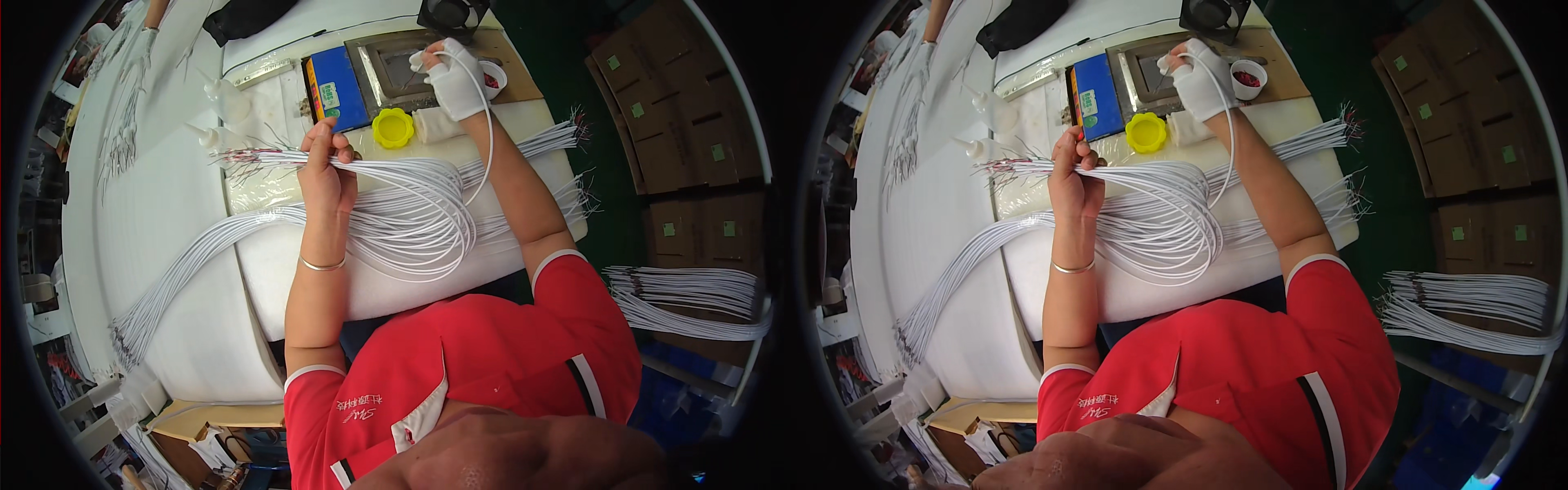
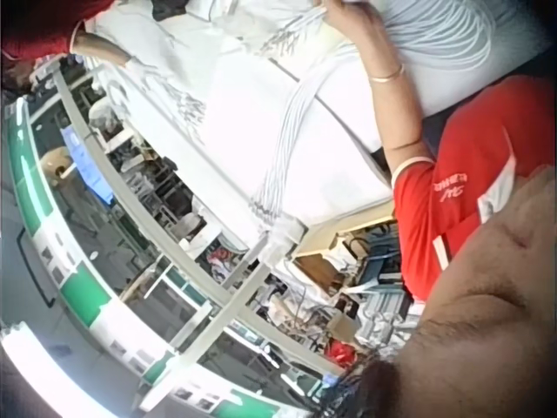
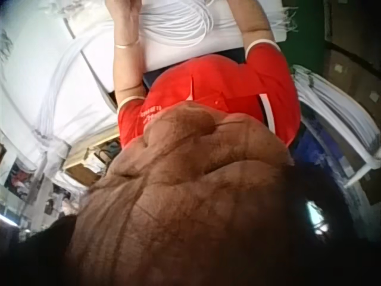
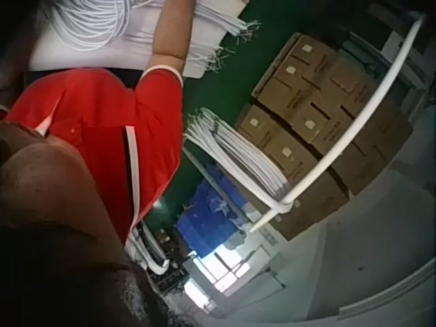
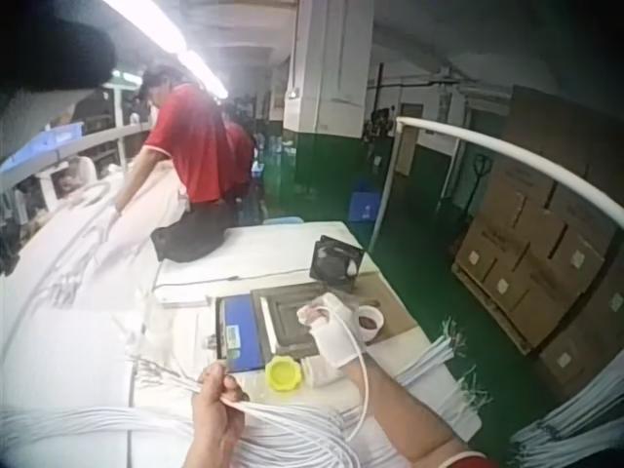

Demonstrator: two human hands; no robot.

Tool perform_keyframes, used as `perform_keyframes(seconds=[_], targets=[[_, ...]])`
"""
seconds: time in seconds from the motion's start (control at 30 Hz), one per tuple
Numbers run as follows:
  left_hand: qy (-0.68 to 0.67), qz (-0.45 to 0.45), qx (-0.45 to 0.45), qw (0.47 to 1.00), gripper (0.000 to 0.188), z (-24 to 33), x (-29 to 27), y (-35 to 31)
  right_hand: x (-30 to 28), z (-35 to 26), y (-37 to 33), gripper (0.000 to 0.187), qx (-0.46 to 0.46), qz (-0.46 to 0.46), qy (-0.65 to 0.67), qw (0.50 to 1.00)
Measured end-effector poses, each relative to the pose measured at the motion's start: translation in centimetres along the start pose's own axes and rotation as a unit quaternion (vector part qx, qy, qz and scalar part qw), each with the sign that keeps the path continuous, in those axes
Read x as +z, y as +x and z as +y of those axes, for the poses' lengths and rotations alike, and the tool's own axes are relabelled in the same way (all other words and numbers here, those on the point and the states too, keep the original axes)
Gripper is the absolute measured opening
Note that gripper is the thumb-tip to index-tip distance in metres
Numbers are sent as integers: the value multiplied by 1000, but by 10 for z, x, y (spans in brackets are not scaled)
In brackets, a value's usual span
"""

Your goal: The person holds a bundle of cables, repeatedly separates individual wire ends by hand, dips their exposed tips into a small container, and arranges the wires.

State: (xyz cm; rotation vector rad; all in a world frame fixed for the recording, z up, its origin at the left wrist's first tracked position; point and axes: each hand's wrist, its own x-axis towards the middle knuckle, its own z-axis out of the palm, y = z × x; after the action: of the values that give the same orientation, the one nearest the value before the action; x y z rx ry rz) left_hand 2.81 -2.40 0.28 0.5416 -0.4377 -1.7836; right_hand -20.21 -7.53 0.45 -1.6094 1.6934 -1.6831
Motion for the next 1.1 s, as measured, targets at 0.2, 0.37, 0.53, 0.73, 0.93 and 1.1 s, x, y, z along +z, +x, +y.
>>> perform_keyframes(seconds=[0.2,0.37,0.53,0.73,0.93,1.1], targets=[[-18,19,28,999,14,5,-4,5,5,5,24,8,-74,5,-68,995],[5,10,11,1000,17,1,-4,4,14,20,28,10,-60,-19,-91,994],[15,8,11,1000,15,2,-2,5,18,34,33,11,-55,-28,-118,991],[23,-20,8,1000,18,2,-4,5,22,32,31,12,-58,-35,-121,990],[20,-76,-19,997,24,1,-3,6,19,28,29,11,-34,-37,-121,991],[7,-85,-36,996,27,0,-5,6,2,4,29,9,94,-26,156,983]])
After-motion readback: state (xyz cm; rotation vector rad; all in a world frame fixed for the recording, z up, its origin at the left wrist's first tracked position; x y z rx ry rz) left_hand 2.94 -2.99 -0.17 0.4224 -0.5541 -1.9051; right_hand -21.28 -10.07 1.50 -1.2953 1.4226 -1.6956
